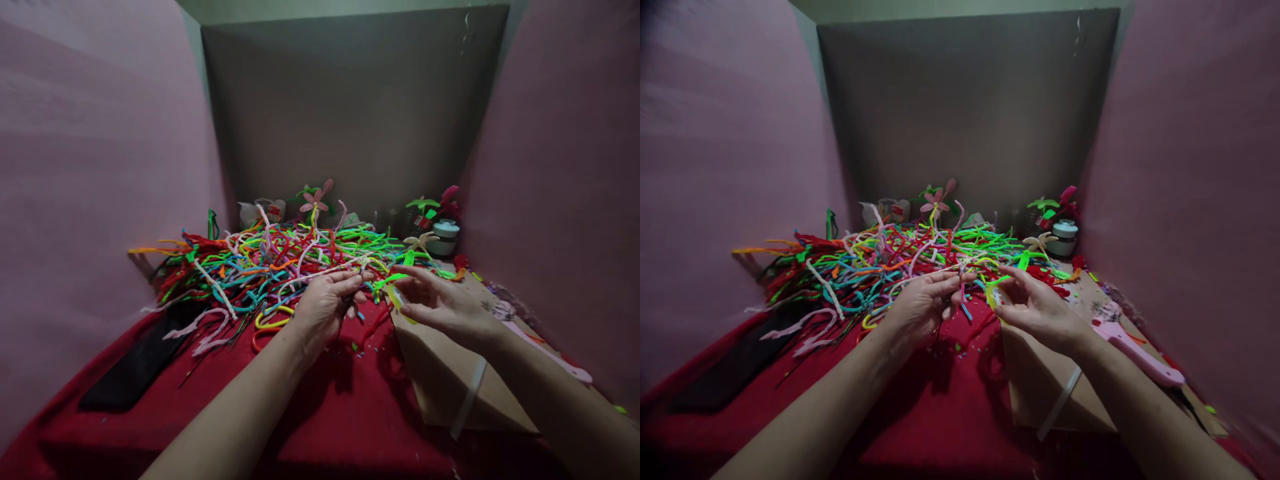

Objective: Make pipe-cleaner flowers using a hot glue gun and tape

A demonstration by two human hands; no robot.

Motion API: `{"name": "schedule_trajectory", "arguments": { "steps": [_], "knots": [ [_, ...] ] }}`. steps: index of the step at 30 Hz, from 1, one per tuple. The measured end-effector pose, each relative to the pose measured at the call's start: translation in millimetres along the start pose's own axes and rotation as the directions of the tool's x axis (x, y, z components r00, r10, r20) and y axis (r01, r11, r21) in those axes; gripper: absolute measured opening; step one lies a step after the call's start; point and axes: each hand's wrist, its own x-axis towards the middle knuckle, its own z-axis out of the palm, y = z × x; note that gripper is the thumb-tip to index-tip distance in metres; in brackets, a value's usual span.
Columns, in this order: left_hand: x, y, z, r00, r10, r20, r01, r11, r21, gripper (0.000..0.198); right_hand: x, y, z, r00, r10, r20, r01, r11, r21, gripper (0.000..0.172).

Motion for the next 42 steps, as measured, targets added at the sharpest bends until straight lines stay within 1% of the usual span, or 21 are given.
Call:
{"name": "schedule_trajectory", "arguments": {
  "steps": [2,4,7,11,13,16,18,21,24,29,31,33,36,39,40,42],
  "knots": [
    [-1.5,3.9,2.3,0.999,-0.032,-0.012,0.031,0.998,-0.051,0.011,8.1,-1.2,5.3,1.0,-0.004,0.002,0.004,1.0,0.017,0.059],
    [-1.6,6.3,3.0,0.999,-0.045,-0.025,0.042,0.994,-0.102,0.013,15.9,-1.2,10.3,1.0,-0.009,0.006,0.009,1.0,-0.001,0.061],
    [0.4,6.2,1.8,0.998,-0.047,-0.035,0.041,0.989,-0.144,0.015,25.1,-0.8,17.4,0.998,-0.037,0.045,0.039,0.998,-0.045,0.064],
    [4.1,2.3,-0.4,0.998,-0.039,-0.049,0.031,0.989,-0.147,0.015,29.5,-0.7,25.7,0.991,-0.116,0.063,0.122,0.988,-0.092,0.057],
    [5.4,0.4,-0.8,0.997,-0.039,-0.06,0.031,0.991,-0.131,0.013,28.4,-1.4,29.1,0.99,-0.134,0.046,0.138,0.984,-0.114,0.055],
    [6.5,-2.1,-1.2,0.996,-0.034,-0.087,0.024,0.994,-0.105,0.011,24.9,-2.9,33.4,0.99,-0.139,-0.013,0.136,0.978,-0.159,0.054],
    [7.0,-3.7,-1.6,0.995,-0.028,-0.095,0.019,0.995,-0.098,0.011,22.5,-3.3,35.3,0.99,-0.137,-0.024,0.133,0.981,-0.139,0.053],
    [7.2,-5.9,-1.9,0.995,-0.035,-0.092,0.025,0.995,-0.1,0.011,19.6,-2.9,36.1,0.99,-0.142,-0.003,0.141,0.987,-0.082,0.053],
    [7.1,-7.5,-1.6,0.997,-0.038,-0.071,0.03,0.994,-0.107,0.01,17.2,-1.4,34.6,0.984,-0.179,0.005,0.179,0.981,-0.069,0.049],
    [6.8,-8.4,-0.9,0.997,-0.043,-0.066,0.035,0.992,-0.12,0.008,16.9,2.5,33.4,0.985,-0.174,-0.004,0.171,0.969,-0.179,0.029],
    [5.8,-7.5,-0.2,0.998,-0.026,-0.057,0.02,0.994,-0.11,0.005,17.2,2.8,34.4,0.983,-0.182,-0.012,0.175,0.958,-0.226,0.024],
    [4.1,-5.8,0.7,0.999,-0.006,-0.048,0.001,0.994,-0.111,0.004,16.8,1.5,35.1,0.986,-0.17,0.0,0.164,0.956,-0.242,0.023],
    [1.3,-3.7,2.6,0.999,0.004,-0.033,-0.008,0.992,-0.123,0.006,15.3,-0.7,34.2,0.989,-0.135,0.057,0.143,0.974,-0.176,0.023],
    [-0.1,-4.4,4.5,1.0,-0.007,-0.007,0.006,0.992,-0.128,0.007,14.8,0.8,30.8,0.981,-0.162,0.109,0.174,0.978,-0.115,0.02],
    [-0.3,-5.0,5.2,1.0,-0.009,-0.006,0.008,0.992,-0.124,0.007,14.9,2.1,29.4,0.98,-0.168,0.103,0.18,0.976,-0.119,0.02],
    [-0.8,-6.2,6.5,1.0,0.0,-0.01,-0.001,0.995,-0.103,0.007,15.2,4.6,26.4,0.985,-0.165,0.052,0.171,0.974,-0.15,0.02]
  ]
}}
